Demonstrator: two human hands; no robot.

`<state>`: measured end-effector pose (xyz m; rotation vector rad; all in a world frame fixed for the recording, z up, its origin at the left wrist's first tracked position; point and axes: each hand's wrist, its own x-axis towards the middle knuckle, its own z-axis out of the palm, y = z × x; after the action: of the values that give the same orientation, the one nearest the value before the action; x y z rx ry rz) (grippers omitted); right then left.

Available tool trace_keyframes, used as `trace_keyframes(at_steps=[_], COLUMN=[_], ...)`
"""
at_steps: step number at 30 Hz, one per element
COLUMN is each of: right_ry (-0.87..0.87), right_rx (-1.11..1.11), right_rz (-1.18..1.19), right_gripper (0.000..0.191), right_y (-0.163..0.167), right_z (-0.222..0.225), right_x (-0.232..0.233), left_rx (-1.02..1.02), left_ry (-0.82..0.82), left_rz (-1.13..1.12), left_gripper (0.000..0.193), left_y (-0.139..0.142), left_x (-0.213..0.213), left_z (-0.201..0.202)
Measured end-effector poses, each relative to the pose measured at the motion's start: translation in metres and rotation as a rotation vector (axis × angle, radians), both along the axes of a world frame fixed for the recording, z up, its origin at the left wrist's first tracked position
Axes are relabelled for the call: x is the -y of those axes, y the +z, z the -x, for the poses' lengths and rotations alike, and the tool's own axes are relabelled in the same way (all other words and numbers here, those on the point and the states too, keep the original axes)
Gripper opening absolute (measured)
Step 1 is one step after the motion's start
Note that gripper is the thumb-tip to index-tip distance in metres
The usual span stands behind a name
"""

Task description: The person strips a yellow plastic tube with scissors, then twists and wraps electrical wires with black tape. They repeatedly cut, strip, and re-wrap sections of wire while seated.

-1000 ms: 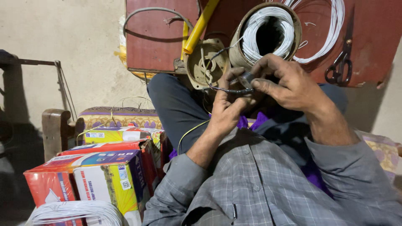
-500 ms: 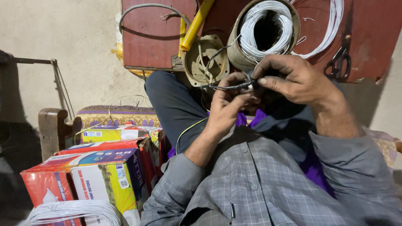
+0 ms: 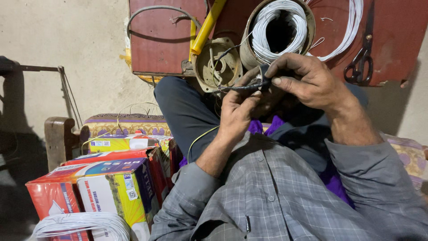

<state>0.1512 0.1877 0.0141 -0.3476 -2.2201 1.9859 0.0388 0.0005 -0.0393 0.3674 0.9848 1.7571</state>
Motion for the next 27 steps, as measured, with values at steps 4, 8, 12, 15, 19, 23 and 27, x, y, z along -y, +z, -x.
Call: trace_keyframes(at_steps=[4,8,12,15,19,23,27], right_ry=[0.009,0.050,0.068,0.028,-0.033,-0.075,-0.121], right_rx=[0.035,0.085,0.055,0.016,-0.023,-0.035,-0.028], right_rz=[-0.032,-0.053,-0.154,-0.182,-0.336,-0.436,-0.466], right_gripper=[0.018,0.018,0.016,0.016,0.012,0.012,0.019], right_y=[0.003,0.005,0.005,0.005,0.006,0.003,0.001], right_z=[0.001,0.002,0.002,0.002,0.003,0.006,0.003], right_x=[0.001,0.000,0.000,0.003,0.010,0.020,0.028], left_rx=[0.137,0.017,-0.161,-0.268,-0.379,-0.319,-0.157], left_ry=[0.042,0.023,-0.033,0.001,0.063,0.017,0.027], left_rz=[0.020,-0.002,0.133,0.127,0.126,0.108,0.087], left_gripper=[0.052,0.050,0.027,0.027,0.027,0.020,0.020], left_y=[0.006,0.002,-0.009,-0.015,-0.017,-0.017,-0.016], left_x=[-0.004,-0.006,-0.003,-0.002,0.001,0.007,0.006], left_z=[0.005,0.002,0.002,-0.003,-0.006,-0.003,-0.006])
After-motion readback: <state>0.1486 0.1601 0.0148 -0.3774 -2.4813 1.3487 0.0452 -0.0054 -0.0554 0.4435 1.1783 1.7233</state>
